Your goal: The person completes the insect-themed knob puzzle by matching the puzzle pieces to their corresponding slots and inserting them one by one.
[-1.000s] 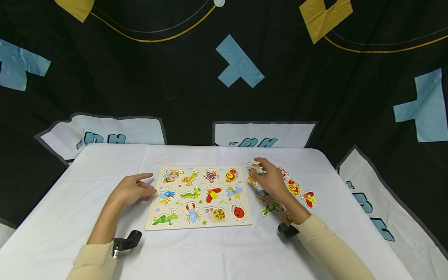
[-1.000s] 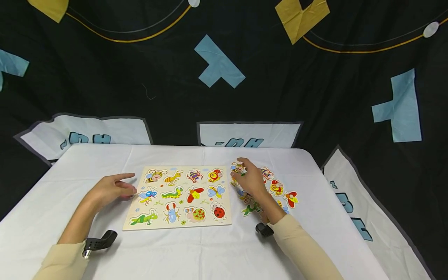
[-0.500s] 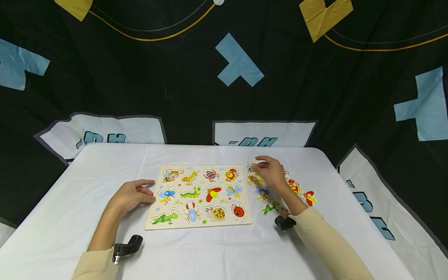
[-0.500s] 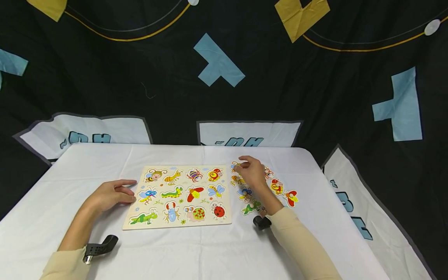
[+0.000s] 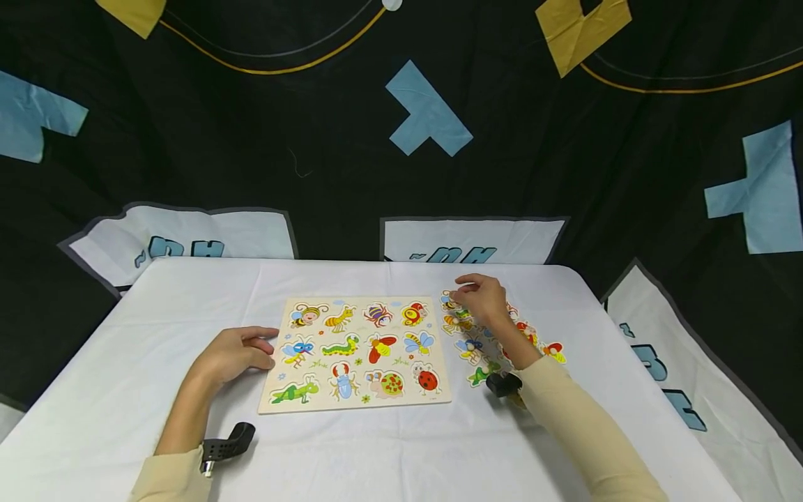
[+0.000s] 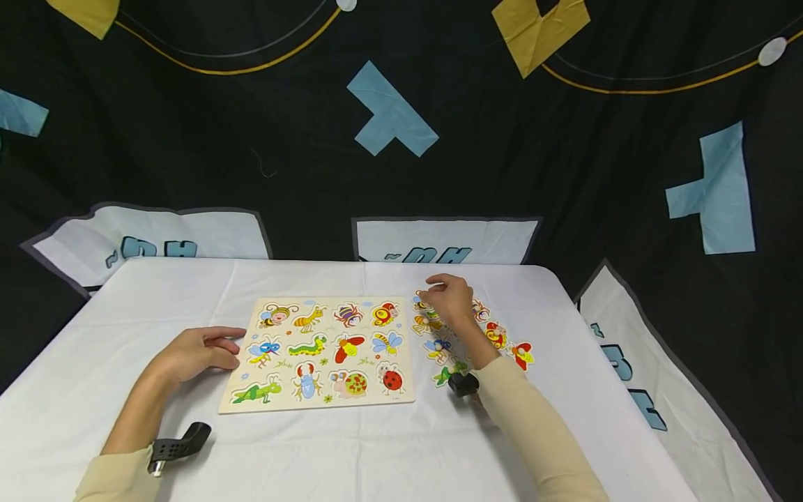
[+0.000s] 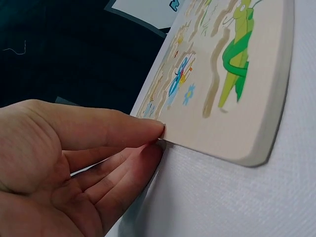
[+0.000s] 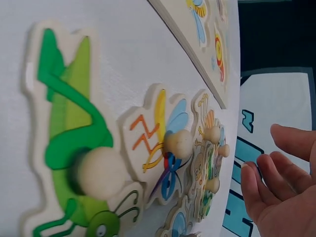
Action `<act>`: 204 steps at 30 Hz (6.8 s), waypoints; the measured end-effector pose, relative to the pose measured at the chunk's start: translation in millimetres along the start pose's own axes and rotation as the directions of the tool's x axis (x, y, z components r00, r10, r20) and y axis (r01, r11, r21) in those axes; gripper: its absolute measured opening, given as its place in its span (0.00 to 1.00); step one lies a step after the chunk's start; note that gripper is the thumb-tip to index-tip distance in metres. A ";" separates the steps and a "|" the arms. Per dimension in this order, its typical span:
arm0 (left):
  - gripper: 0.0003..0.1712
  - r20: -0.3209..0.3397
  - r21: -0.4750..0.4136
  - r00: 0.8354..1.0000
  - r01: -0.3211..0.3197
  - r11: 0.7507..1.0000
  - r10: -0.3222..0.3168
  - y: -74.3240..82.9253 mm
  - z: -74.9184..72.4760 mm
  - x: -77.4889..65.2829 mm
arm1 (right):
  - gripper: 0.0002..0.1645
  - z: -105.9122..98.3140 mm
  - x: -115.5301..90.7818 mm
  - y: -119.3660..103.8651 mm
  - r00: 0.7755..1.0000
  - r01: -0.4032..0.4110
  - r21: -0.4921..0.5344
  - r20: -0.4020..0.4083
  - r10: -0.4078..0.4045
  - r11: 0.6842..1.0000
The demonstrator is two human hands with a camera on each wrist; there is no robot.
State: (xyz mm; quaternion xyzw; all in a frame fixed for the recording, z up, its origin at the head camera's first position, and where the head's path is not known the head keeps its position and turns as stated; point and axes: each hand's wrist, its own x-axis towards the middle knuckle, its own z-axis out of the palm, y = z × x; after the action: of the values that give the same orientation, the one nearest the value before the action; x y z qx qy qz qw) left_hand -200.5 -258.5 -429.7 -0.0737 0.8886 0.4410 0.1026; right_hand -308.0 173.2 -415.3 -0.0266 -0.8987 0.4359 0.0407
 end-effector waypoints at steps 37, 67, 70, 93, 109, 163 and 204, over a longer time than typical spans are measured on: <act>0.41 0.024 -0.032 0.999 -0.043 0.999 0.044 -3.0 -1.6 0.6 | 0.15 15.6 23.3 27.0 0.986 -0.158 0.019 0.058 0.156 0.987; 0.41 0.019 -0.048 0.999 -0.038 0.998 0.039 -3.5 0.7 2.3 | 0.13 13.2 27.8 28.7 0.986 -0.140 -0.038 0.082 0.142 0.989; 0.40 0.019 -0.043 0.999 -0.042 0.998 0.042 -2.9 0.2 2.5 | 0.13 12.3 29.7 27.6 0.984 -0.151 -0.037 0.091 0.154 0.988; 0.40 0.026 -0.042 0.999 -0.037 0.998 0.038 -7.5 -1.7 1.9 | 0.11 12.3 36.1 19.7 0.979 -0.152 -0.095 0.122 0.163 0.984; 0.40 0.021 -0.051 0.999 -0.030 0.998 0.031 -7.1 -2.6 1.2 | 0.11 18.2 30.6 -9.4 0.981 -0.105 -0.077 0.153 0.116 0.992; 0.40 0.011 -0.076 0.999 -0.041 0.996 0.042 -6.7 -2.1 1.9 | 0.05 160.8 -17.7 -110.8 0.962 0.092 0.065 0.252 -0.105 0.994; 0.38 0.032 -0.126 0.998 -0.040 0.991 0.045 -9.0 -3.2 1.1 | 0.07 213.3 -33.0 -137.1 0.971 0.094 0.039 0.219 -0.101 0.995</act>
State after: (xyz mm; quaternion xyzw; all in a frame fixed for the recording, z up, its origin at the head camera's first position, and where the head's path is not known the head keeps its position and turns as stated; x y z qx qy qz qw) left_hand -200.0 -266.6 -435.0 -0.0533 0.8585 0.4994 0.1037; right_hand -297.4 -81.0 -440.8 0.0667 -0.8916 0.4464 -0.0375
